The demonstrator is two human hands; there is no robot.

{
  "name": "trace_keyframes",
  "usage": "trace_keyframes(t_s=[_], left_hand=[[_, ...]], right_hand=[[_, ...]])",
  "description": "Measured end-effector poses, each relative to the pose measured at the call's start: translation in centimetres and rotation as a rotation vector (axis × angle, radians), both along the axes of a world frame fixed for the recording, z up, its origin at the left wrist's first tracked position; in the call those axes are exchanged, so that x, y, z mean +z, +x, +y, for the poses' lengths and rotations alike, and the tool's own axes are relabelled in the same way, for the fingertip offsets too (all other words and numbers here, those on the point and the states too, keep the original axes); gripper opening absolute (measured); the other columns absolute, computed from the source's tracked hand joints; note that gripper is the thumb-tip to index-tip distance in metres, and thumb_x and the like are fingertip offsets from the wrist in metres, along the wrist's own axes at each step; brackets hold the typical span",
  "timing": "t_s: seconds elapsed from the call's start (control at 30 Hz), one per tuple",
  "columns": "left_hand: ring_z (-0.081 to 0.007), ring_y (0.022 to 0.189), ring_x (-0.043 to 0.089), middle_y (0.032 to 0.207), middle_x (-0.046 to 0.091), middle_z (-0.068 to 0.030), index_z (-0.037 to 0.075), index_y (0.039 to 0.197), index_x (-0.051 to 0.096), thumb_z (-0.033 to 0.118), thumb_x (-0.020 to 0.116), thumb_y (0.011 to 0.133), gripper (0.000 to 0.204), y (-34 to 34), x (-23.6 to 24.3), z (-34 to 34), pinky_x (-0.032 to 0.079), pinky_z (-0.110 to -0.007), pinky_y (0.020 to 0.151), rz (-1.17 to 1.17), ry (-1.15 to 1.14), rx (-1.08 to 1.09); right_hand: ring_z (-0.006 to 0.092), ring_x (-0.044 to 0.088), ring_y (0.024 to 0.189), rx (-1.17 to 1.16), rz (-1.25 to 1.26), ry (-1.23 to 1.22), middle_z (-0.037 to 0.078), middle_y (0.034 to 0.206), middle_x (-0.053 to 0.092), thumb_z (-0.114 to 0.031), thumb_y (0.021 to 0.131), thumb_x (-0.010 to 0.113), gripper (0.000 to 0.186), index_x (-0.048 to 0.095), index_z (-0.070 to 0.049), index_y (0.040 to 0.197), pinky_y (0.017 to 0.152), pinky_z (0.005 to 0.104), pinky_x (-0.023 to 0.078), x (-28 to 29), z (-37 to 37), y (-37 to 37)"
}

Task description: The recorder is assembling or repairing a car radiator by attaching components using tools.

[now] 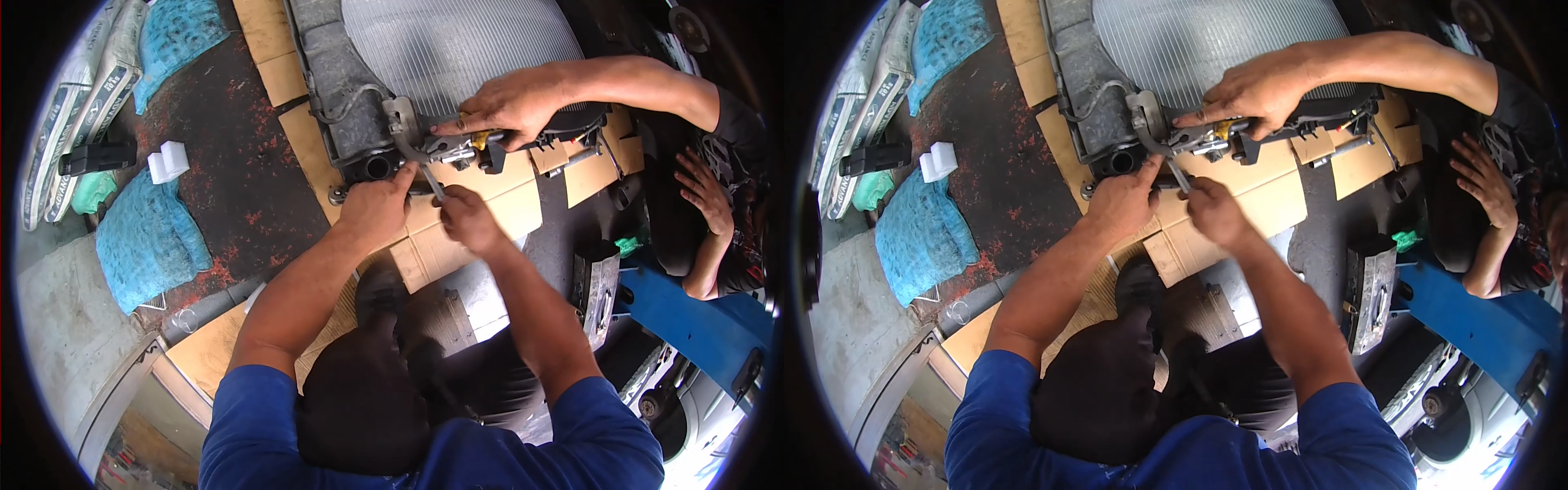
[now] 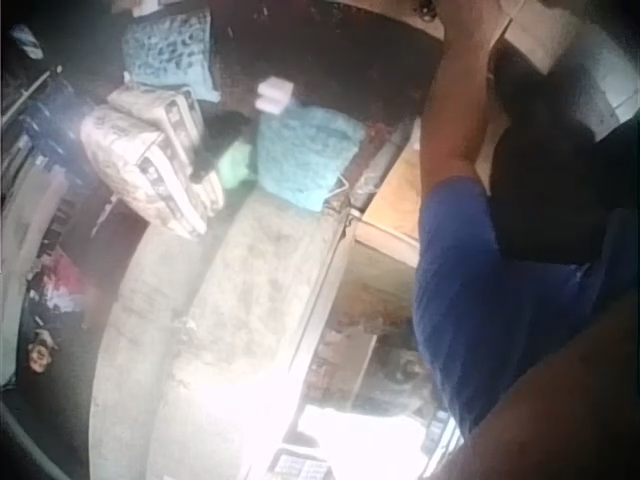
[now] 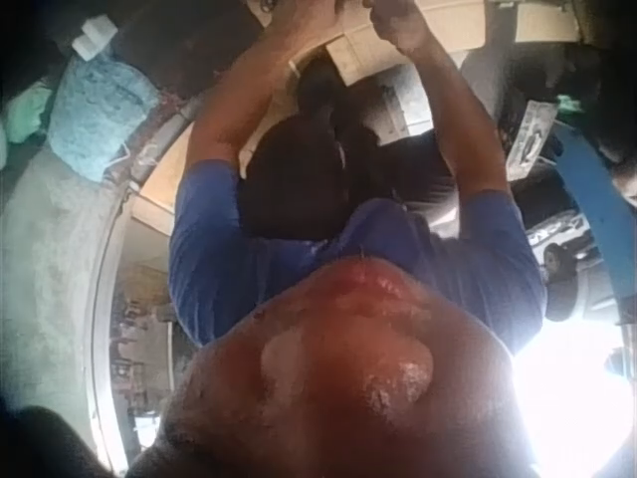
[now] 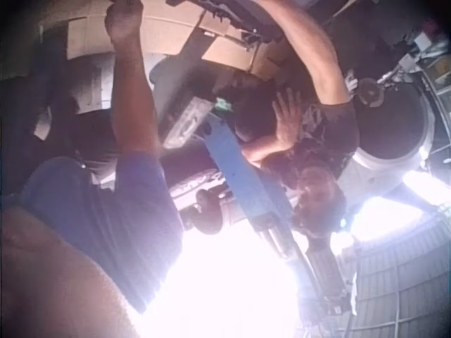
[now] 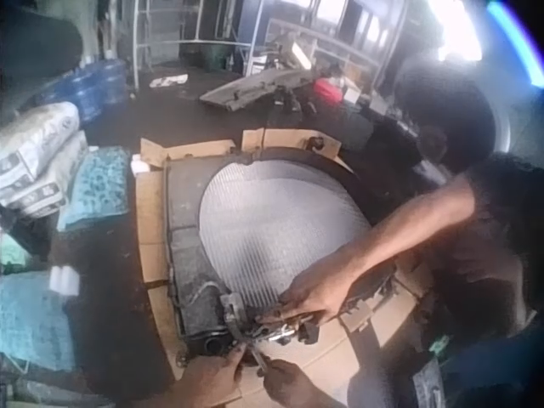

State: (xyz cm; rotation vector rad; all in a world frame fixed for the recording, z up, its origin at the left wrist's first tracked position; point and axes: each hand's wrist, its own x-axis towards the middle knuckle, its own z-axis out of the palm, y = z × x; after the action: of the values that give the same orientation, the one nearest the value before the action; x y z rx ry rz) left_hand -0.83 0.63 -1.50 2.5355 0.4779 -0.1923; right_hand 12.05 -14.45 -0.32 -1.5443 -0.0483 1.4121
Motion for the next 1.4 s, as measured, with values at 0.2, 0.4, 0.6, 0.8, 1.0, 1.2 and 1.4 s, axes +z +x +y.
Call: trace_keyframes(t_s=[0.2, 0.4, 0.6, 0.8, 1.0, 1.2, 1.4], left_hand=[[-0.0329, 0.072, 0.068, 0.084, 0.069, -0.0171, 0.008, 0.143, 0.034, 0.022, 0.063, 0.081, 0.070, 0.3, 0.0, 0.1, 0.054, -0.043, 0.064, -0.047, -0.073, 0.023], [-0.0382, 0.070, 0.066, 0.074, 0.067, -0.0197, 0.011, 0.146, 0.029, 0.028, 0.064, 0.085, 0.072, 0.0, 0.1, 0.4, 0.053, -0.047, 0.065, 0.005, -0.086, 0.056], [-0.0384, 0.071, 0.067, 0.077, 0.067, -0.0200, 0.010, 0.145, 0.029, 0.030, 0.062, 0.087, 0.069, 0.5, 0.5, 0.2, 0.054, -0.047, 0.066, 0.062, -0.076, 0.055], [-0.0318, 0.070, 0.068, 0.079, 0.069, -0.0158, 0.005, 0.141, 0.037, 0.025, 0.058, 0.088, 0.061, 0.9, 1.6, -0.3, 0.054, -0.044, 0.064, 0.087, -0.026, 0.046], [-0.0351, 0.070, 0.067, 0.076, 0.067, -0.0183, 0.007, 0.140, 0.037, 0.025, 0.058, 0.087, 0.060, 0.4, 0.6, -0.1, 0.054, -0.046, 0.065, 0.074, -0.045, 0.074], [-0.0343, 0.071, 0.067, 0.078, 0.068, -0.0182, 0.006, 0.140, 0.037, 0.025, 0.059, 0.085, 0.063, 0.5, 0.1, -0.2, 0.054, -0.045, 0.065, 0.032, -0.042, 0.060], [-0.0339, 0.070, 0.067, 0.076, 0.068, -0.0183, 0.007, 0.144, 0.032, 0.025, 0.060, 0.084, 0.069, 0.3, 0.4, 0.0, 0.054, -0.045, 0.065, 0.064, -0.043, 0.057]], right_hand=[[0.0084, 0.040, 0.044, -0.424, -0.153, 0.050, 0.000, 0.061, 0.048, -0.013, 0.094, 0.047, 0.013, 0.056, -0.004, 0.094, 0.039, 0.0238, 0.031, -2.7, 2.5, -7.6], [0.0085, 0.038, 0.044, 0.076, -0.161, 0.014, 0.000, 0.060, 0.047, -0.015, 0.094, 0.047, 0.018, 0.058, -0.002, 0.097, 0.040, 0.0237, 0.029, -0.7, 0.0, -0.6], [0.0103, 0.039, 0.043, 0.506, -0.118, -0.068, 0.002, 0.057, 0.047, -0.016, 0.091, 0.048, 0.024, 0.062, 0.002, 0.097, 0.041, 0.0253, 0.030, 2.4, 1.9, 8.0], [0.0096, 0.039, 0.045, 0.612, -0.136, -0.113, 0.001, 0.056, 0.046, -0.016, 0.091, 0.048, 0.023, 0.063, 0.001, 0.096, 0.042, 0.0250, 0.031, 2.3, 2.5, 9.1], [0.0071, 0.036, 0.046, 0.369, -0.189, -0.100, -0.002, 0.056, 0.042, -0.012, 0.090, 0.048, 0.017, 0.059, 0.002, 0.091, 0.042, 0.0242, 0.027, 1.5, 1.3, 5.6], [0.0108, 0.046, 0.057, 0.360, -0.198, -0.149, 0.003, 0.066, 0.053, -0.018, 0.087, 0.050, 0.023, 0.063, 0.001, 0.091, 0.052, 0.0262, 0.037, 1.5, 0.8, 4.9], [0.0091, 0.044, 0.055, 0.160, -0.129, -0.117, 0.002, 0.064, 0.052, -0.013, 0.089, 0.049, 0.020, 0.063, 0.001, 0.092, 0.050, 0.0248, 0.036, 1.3, 0.8, 2.3]])
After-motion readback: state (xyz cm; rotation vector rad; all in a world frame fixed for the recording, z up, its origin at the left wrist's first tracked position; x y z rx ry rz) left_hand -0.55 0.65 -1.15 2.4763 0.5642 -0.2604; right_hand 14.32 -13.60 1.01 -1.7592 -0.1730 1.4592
